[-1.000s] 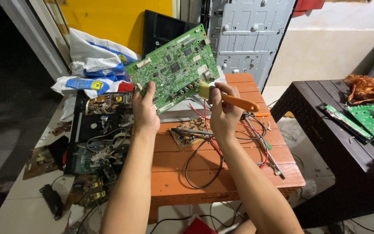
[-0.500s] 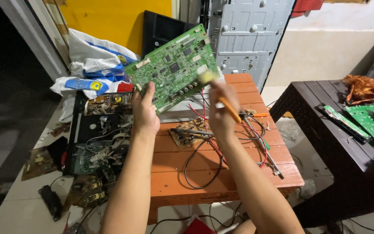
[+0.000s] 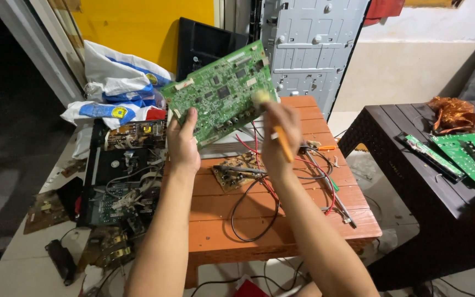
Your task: Testing a circuit board with a multimeter and cleaning it with a brush on a repair bench.
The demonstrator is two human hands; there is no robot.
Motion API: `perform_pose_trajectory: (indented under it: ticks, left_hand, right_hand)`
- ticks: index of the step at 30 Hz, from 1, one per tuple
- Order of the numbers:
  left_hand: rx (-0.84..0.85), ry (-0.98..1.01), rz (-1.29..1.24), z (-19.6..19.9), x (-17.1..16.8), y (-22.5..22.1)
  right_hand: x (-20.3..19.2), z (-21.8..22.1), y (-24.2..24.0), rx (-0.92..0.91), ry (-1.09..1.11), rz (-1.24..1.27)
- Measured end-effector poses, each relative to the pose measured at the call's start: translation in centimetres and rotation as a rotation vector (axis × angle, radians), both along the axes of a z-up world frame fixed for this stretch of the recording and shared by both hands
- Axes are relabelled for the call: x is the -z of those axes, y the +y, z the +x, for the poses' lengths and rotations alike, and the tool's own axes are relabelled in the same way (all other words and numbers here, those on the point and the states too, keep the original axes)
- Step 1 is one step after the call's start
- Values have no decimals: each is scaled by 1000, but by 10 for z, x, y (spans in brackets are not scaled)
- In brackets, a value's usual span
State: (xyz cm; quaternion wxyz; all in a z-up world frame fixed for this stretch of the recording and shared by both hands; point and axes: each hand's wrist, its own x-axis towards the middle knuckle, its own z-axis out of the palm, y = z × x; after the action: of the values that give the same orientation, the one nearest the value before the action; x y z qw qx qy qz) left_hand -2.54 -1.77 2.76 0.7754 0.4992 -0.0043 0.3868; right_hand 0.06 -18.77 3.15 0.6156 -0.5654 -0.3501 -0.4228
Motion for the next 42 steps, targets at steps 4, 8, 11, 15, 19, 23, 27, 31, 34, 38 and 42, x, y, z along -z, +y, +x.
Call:
perform_pose_trajectory:
  ticks: [4, 8, 11, 15, 19, 23, 27, 31, 34, 38, 42]
  left_hand:
    - [79, 39, 66, 18, 30, 13]
    - [109, 69, 25, 17, 22, 14]
    - [77, 27, 107, -3, 2, -1]
    - [107, 3, 72, -15, -6, -11]
    - [156, 2, 165, -6, -2, -15]
    - [188, 200, 22, 8, 34, 4]
    - [342, 242, -250, -14, -10, -3]
    - [350, 261, -332, -24, -27, -15]
    - [407, 117, -327, -25, -33, -15]
    - [431, 72, -380, 7, -11, 3]
    - [407, 112, -427, -4, -21, 1]
  right_hand:
    - [15, -19, 18, -129, -70, -504]
    - [9, -3, 10, -145, -87, -368]
    - [-6, 14, -14, 645, -1, -371]
    - [-13, 26, -35, 358, 15, 105]
    - [-21, -12, 14, -445, 455, 639]
    - [16, -21, 34, 103, -142, -448]
    - [-5, -47, 32, -26, -234, -493]
    - [-5, -40, 21, 5, -136, -528]
    - [12, -25, 9, 304, 321, -613]
    - [2, -30, 14, 276, 89, -175]
    - [-7, -41, 11, 65, -6, -375]
